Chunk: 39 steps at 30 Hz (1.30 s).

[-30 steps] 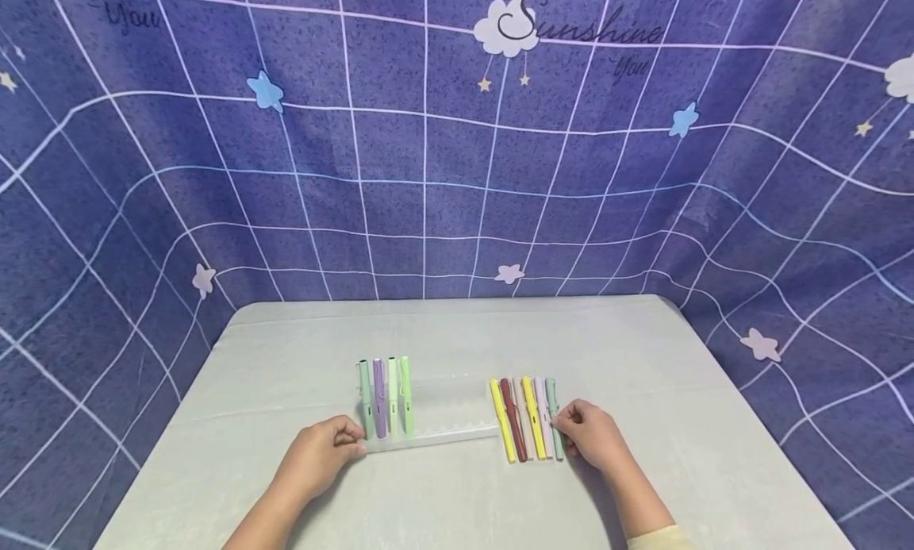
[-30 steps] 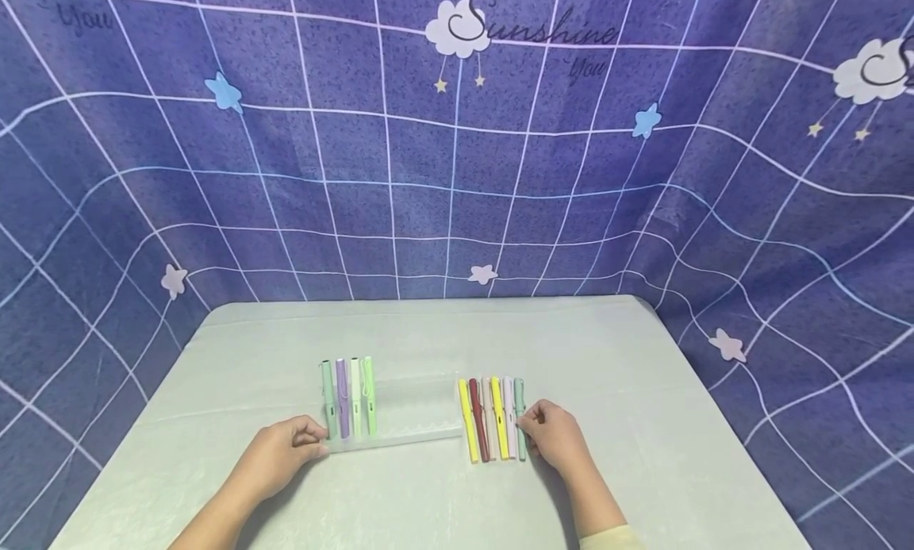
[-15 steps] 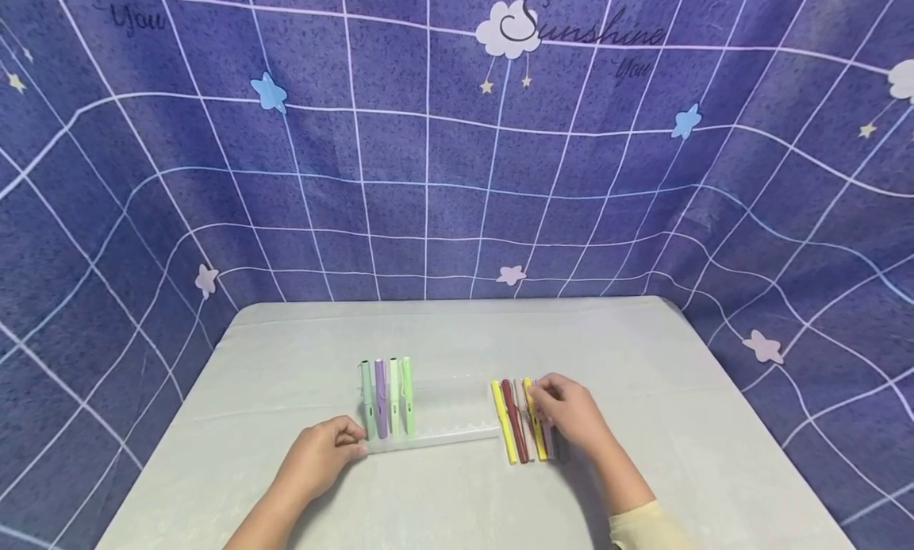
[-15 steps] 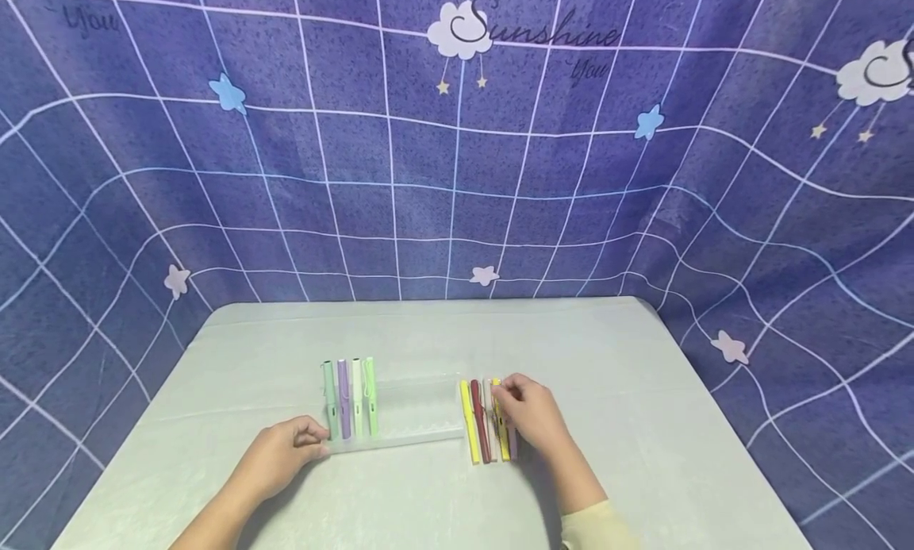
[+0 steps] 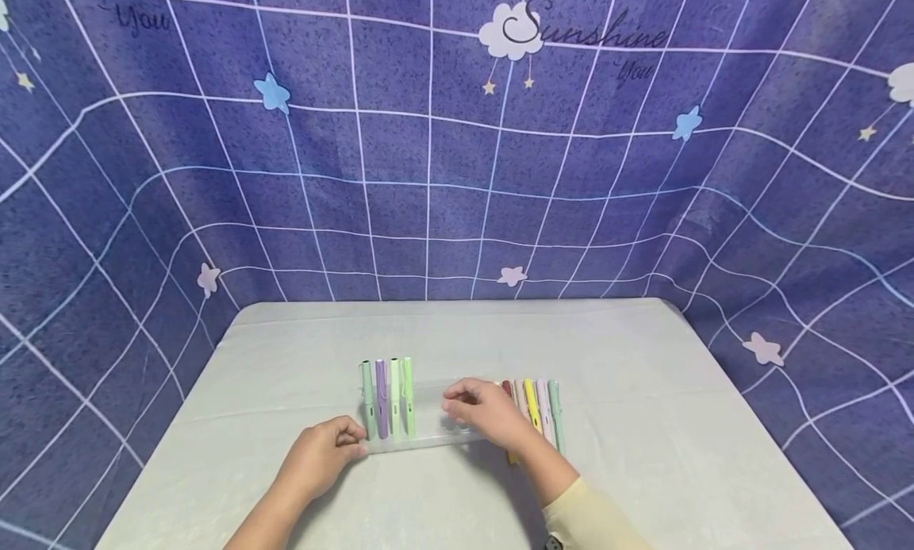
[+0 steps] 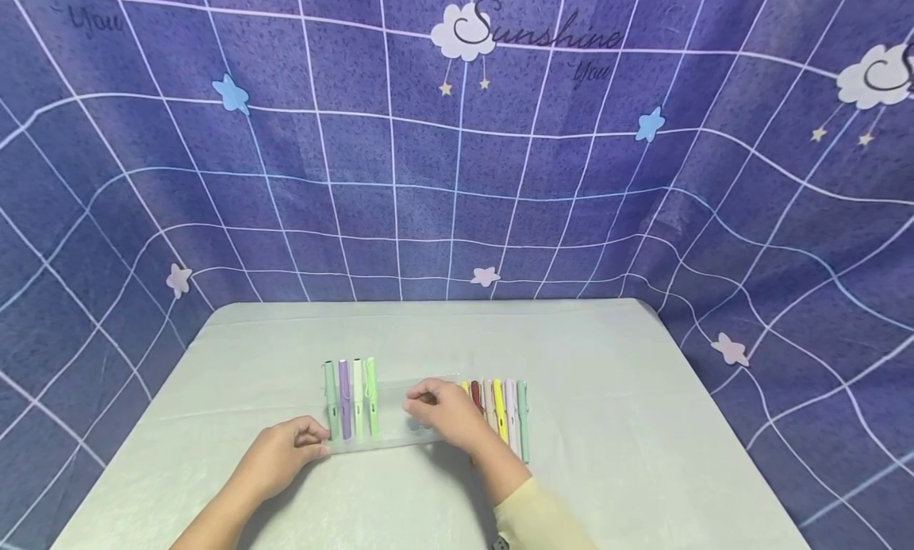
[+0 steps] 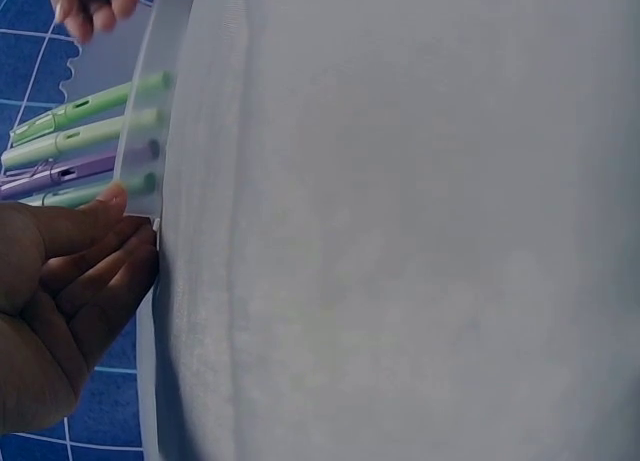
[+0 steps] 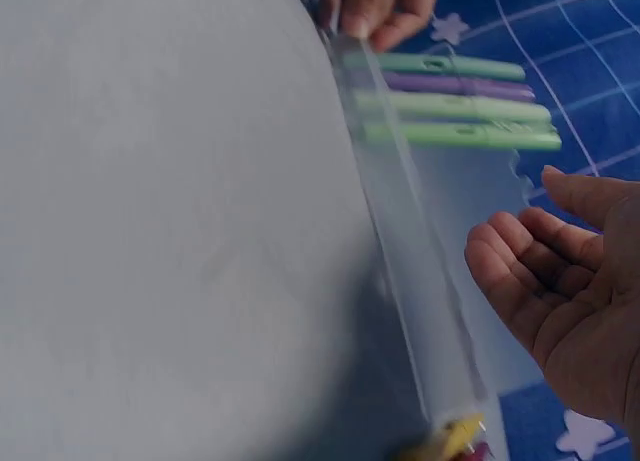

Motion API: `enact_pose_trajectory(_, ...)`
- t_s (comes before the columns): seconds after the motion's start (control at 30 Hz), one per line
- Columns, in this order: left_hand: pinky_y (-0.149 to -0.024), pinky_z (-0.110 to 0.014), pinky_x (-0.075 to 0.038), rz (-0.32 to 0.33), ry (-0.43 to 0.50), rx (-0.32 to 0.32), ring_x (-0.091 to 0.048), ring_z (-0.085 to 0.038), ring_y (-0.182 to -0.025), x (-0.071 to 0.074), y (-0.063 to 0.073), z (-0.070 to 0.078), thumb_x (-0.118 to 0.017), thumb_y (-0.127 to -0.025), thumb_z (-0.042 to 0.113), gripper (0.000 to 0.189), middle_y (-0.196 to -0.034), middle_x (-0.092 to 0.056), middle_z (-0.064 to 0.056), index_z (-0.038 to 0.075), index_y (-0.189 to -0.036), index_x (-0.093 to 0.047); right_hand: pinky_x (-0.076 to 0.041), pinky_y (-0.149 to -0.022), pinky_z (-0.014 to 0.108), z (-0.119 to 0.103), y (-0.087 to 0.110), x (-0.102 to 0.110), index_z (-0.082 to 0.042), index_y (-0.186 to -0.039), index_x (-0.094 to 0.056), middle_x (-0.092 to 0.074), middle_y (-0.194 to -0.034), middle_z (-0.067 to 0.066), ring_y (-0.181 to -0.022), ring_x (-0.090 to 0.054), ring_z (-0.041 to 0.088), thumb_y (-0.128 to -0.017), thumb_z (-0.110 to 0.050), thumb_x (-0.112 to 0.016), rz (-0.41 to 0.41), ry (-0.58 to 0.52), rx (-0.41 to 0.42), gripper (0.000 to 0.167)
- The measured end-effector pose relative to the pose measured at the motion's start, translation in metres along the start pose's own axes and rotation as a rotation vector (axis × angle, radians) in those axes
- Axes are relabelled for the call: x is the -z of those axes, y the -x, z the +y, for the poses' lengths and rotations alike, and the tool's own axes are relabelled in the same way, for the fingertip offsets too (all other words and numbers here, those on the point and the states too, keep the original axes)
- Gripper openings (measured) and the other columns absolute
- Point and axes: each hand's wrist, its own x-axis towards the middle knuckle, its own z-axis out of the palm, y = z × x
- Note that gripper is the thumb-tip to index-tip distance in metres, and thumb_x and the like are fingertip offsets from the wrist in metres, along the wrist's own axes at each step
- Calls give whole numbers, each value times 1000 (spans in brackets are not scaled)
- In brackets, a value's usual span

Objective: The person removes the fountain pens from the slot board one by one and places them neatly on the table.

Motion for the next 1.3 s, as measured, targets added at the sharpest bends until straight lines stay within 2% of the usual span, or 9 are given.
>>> enact_pose_trajectory(0.13,-82,-39,-56,-1,1,0,-68,-7,-80,-1,0,0,-78,-81,16,14,-81,-72,13,20,-90,-69,-59,-80,32,1,-10,-16,1,-120,-64,-72,-108,11,-96,-71,31,-96,-24,-64,-42,-57,2,34)
enact_pose_trajectory(0.2,-82,-39,-56,-2,1,1,-67,-7,-80,-1,0,0,-78,-81,16,14,-81,-72,13,19,-90,-69,-59,-81,37,1,-14,-22,3,-122,-63,-71,-112,16,-97,-70,34,-97,-21,-63,-65,-88,2,35)
enact_pose_trajectory(0.33,-82,-39,-56,-3,-3,5,-67,-8,-80,-1,0,-1,-79,-81,16,14,-81,-72,13,19,-90,-69,-59,-84,43,0,-21,-32,0,-124,-63,-70,-115,18,-102,-70,36,-97,-21,-63,-102,-144,-28,34)
enact_pose_trajectory(0.47,-83,-40,-56,-5,-11,4,-67,-8,-81,-1,-1,-2,-79,-81,16,14,-82,-72,13,20,-90,-69,-58,-87,42,-1,-26,-38,-2,-123,-63,-69,-118,16,-103,-70,34,-97,-20,-63,-117,-174,-41,32)
enact_pose_trajectory(0.77,-82,-40,-56,2,-12,4,-68,-8,-80,1,-2,-1,-79,-80,17,14,-81,-72,12,19,-91,-70,-60,-79,36,-3,-36,-52,-2,-109,-68,-72,-99,10,-91,-72,30,-91,-19,-71,-78,-198,-76,25)
enact_pose_trajectory(1.1,-82,-40,-56,8,-15,12,-68,-9,-81,1,-1,1,-79,-80,18,14,-81,-72,12,19,-90,-70,-54,-64,31,-2,-38,-61,-7,-93,-67,-67,-81,0,-72,-66,18,-87,-25,-75,-8,-78,-97,21)
enact_pose_trajectory(1.3,-82,-39,-57,7,-1,14,-68,-7,-80,1,0,2,-78,-80,17,14,-81,-73,11,19,-91,-69,-54,-63,30,-2,-39,-61,-7,-92,-67,-68,-81,2,-72,-67,19,-87,-24,-75,-11,-77,-87,19)
